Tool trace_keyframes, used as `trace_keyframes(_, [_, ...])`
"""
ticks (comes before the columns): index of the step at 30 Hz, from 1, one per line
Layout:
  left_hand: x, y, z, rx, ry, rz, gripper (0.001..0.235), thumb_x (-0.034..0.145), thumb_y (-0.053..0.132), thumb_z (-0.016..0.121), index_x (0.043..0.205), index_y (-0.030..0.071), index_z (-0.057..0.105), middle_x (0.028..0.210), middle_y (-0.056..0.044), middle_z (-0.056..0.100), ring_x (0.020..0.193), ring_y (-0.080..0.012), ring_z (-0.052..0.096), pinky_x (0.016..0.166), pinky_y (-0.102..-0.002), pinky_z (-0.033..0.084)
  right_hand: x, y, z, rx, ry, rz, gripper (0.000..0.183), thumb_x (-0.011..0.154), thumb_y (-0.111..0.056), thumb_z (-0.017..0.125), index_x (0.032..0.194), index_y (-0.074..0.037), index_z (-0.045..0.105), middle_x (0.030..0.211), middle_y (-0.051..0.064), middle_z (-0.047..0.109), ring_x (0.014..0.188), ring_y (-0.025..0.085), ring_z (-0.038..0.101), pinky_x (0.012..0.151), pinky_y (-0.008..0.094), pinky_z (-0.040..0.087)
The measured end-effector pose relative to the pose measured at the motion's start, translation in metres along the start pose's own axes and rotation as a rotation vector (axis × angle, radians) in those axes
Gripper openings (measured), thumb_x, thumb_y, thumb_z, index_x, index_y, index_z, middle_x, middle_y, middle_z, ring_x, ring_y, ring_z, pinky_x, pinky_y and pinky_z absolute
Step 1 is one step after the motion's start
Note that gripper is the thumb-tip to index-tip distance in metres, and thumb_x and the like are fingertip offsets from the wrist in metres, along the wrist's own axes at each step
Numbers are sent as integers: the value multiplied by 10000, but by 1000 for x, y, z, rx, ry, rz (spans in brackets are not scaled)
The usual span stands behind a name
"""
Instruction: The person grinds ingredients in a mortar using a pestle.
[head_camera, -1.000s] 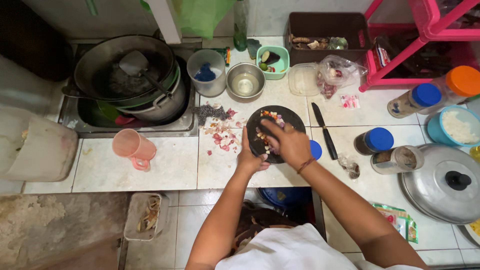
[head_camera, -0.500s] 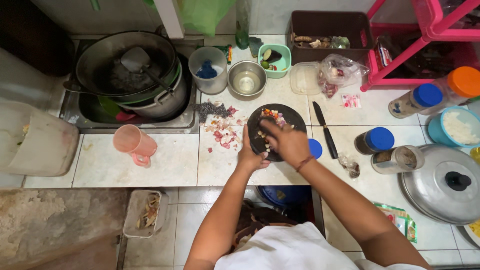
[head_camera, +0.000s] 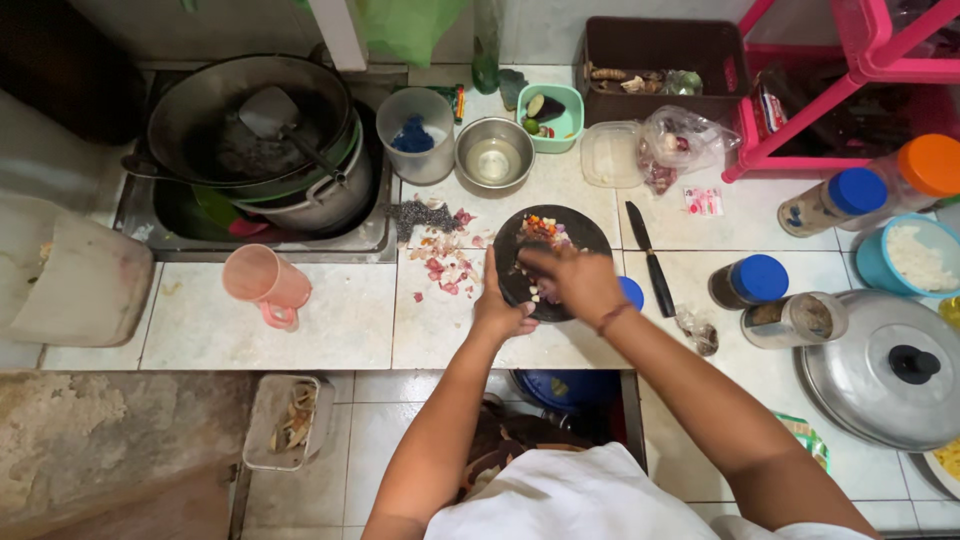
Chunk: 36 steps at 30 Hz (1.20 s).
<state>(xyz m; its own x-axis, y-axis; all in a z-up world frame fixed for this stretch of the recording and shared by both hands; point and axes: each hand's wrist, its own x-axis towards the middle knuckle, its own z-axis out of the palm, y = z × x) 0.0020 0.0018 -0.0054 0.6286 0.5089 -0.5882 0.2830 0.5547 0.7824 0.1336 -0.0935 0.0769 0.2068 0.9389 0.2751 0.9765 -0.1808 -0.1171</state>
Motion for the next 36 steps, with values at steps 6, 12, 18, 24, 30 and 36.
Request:
trace_keyframes(6, [-1, 2, -1, 34, 1, -10, 1230, 858, -158, 630, 1588, 564, -46, 1338, -232, 660, 695, -300, 743, 558, -383, 650, 12, 5, -15, 27, -211, 139, 556, 800, -413, 790, 1335, -415, 639, 917, 136, 707, 728, 329, 721, 608, 443, 576])
trace_keyframes(12, [1, -1, -2, 10, -19, 30, 1228, 841, -180, 632, 1564, 557, -34, 1358, -131, 620, 700, -305, 742, 566, -395, 653, 8, 6, -24, 75, -98, 97, 570, 779, -382, 787, 1332, -407, 652, 924, 98, 711, 710, 314, 721, 602, 431, 576])
trace_keyframes(18, [-1, -5, 0, 33, -24, 69, 1228, 836, -184, 607, 1584, 544, -40, 1352, -164, 641, 707, -293, 742, 552, -388, 653, 14, 10, -11, 47, -273, 145, 527, 822, -455, 760, 1332, -410, 633, 904, 137, 744, 763, 343, 732, 646, 461, 584])
trace_keyframes(24, [5, -4, -4, -56, -51, 78, 1232, 803, -206, 610, 1571, 537, -1, 1445, -122, 544, 788, -316, 733, 588, -397, 656, 40, 24, 0, 142, -350, 386, 490, 914, -452, 685, 1366, -291, 584, 909, 162, 754, 872, 385, 722, 763, 518, 572])
trace_keyframes(30, [3, -6, -6, -98, -73, 96, 1219, 799, -203, 602, 1577, 525, 10, 1445, -126, 544, 820, -281, 729, 595, -390, 661, 51, 29, 21, 116, -402, 323, 488, 926, -426, 647, 1400, -343, 559, 973, 187, 746, 873, 412, 719, 790, 527, 573])
trace_keyframes(36, [1, 2, -3, -66, -71, 71, 1228, 782, -195, 586, 1577, 524, -14, 1410, -159, 563, 774, -287, 728, 576, -364, 647, 21, -5, 4, 39, -469, 341, 606, 913, -432, 639, 1492, -430, 462, 881, 220, 717, 813, 424, 729, 730, 526, 597])
